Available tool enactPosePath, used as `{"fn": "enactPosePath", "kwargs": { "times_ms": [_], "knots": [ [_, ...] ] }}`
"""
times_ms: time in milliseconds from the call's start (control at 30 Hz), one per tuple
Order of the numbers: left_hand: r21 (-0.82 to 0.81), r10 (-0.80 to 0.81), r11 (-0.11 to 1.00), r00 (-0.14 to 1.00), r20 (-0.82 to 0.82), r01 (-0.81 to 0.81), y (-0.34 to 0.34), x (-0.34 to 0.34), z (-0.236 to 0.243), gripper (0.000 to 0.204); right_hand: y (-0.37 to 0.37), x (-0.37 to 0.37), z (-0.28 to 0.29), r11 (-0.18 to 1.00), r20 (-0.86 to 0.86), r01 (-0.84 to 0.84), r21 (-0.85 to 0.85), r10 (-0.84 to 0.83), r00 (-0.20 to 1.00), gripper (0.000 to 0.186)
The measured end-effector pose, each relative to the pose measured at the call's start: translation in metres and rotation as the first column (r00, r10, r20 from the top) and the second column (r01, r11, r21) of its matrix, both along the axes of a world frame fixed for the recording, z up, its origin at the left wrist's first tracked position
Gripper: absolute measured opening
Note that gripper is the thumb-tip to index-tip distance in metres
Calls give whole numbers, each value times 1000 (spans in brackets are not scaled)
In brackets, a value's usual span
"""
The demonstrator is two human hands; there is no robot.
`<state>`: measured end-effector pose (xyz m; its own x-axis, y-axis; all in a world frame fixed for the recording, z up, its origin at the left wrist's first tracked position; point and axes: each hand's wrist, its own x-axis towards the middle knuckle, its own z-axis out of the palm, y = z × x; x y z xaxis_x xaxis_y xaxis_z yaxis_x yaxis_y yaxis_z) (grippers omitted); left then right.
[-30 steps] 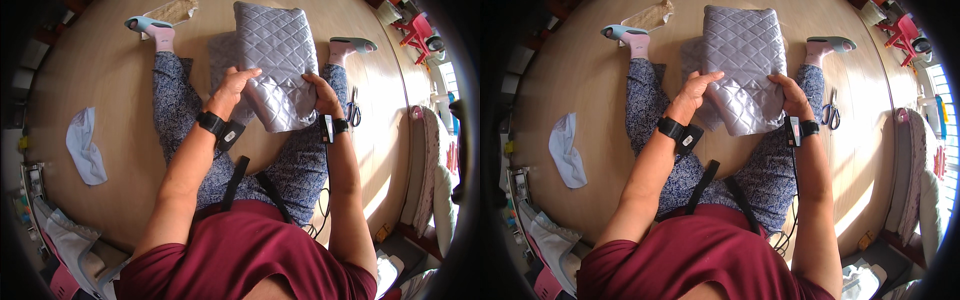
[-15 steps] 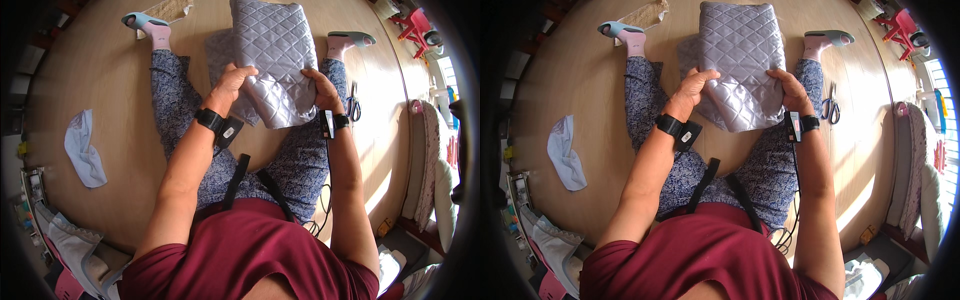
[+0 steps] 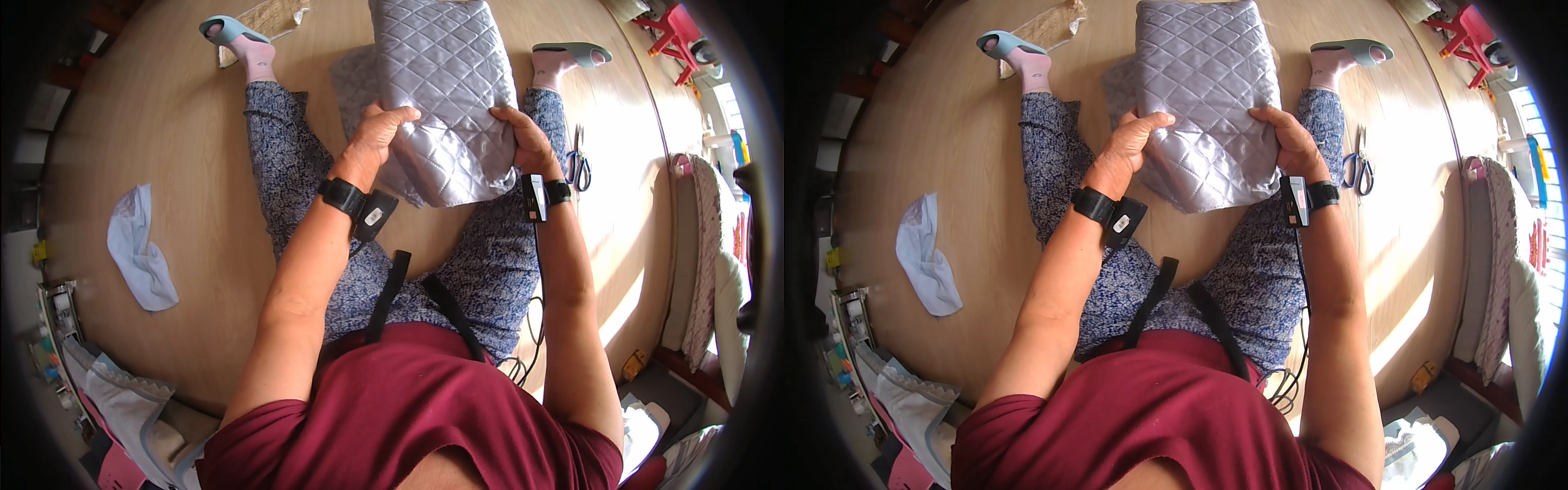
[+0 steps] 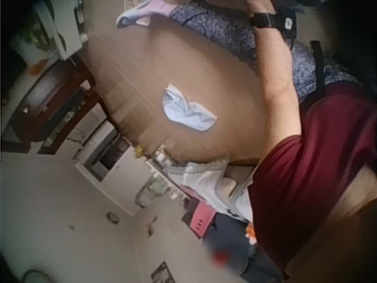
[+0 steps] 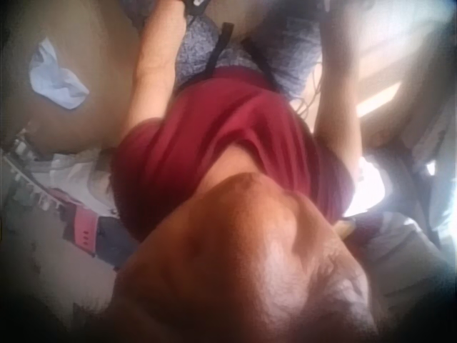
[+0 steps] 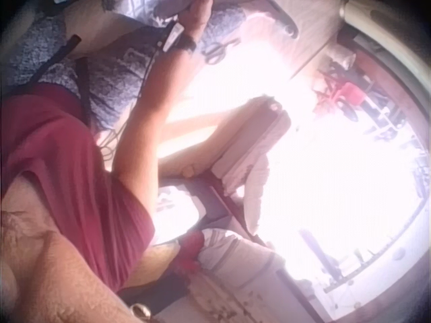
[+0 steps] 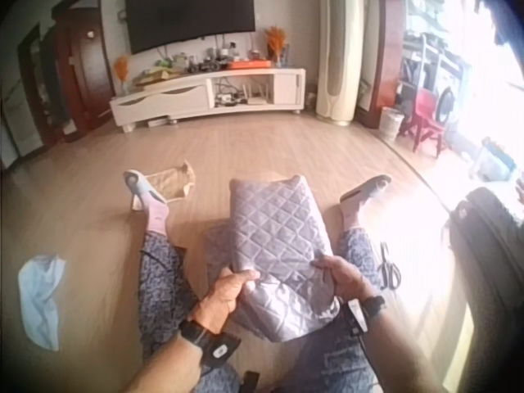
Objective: The person trims excess black webbing from a small wooden stool using scissors, then folds a quilted cushion and places it on the floor.
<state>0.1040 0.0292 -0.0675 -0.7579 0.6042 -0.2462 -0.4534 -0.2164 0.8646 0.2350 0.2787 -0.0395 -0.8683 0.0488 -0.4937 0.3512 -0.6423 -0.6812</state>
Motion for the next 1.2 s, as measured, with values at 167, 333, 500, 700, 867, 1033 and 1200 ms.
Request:
{"fn": "enactPosePath", "kwargs": {
  "times_ms": [167, 333, 500, 700, 867, 1033, 1200],
  "knots": [
    [-34, 20, 999, 1000, 20, -19, 2, 2, 2, 36, -1, 0, 2, 1000, 2, -1, -4, 1, 1000, 38],
    [-24, 86, 996, 996, 38, -85, 7, 5, 5, 30, -2, 1, 2, 999, 7, 15, 30, -15, 1000, 37],
    [-73, 130, 989, 991, 18, -128, 12, 6, 8, 27, -2, -1, 5, 1000, 14, 0, 27, 0, 1000, 36],
    [-184, 131, 975, 991, 36, -122, 16, 2, 9, 32, -1, 26, 6, 365, -393, 247, 898, 410, 823, 41],
    [-136, 161, 979, 986, 48, -153, 18, 2, 7, 30, 6, 72, 16, 246, -223, 295, 923, -282, 933, 49],
    [-216, 154, 967, 987, 56, -138, 19, 0, 8, 33, -30, 138, 27, 194, 337, -523, 830, 573, 747, 12],
    [-276, 94, 958, 994, 49, -77, 16, -5, 9, 21, -113, 131, -2, 135, 0, -136, 982, 710, 704, 48]
  ]
}}
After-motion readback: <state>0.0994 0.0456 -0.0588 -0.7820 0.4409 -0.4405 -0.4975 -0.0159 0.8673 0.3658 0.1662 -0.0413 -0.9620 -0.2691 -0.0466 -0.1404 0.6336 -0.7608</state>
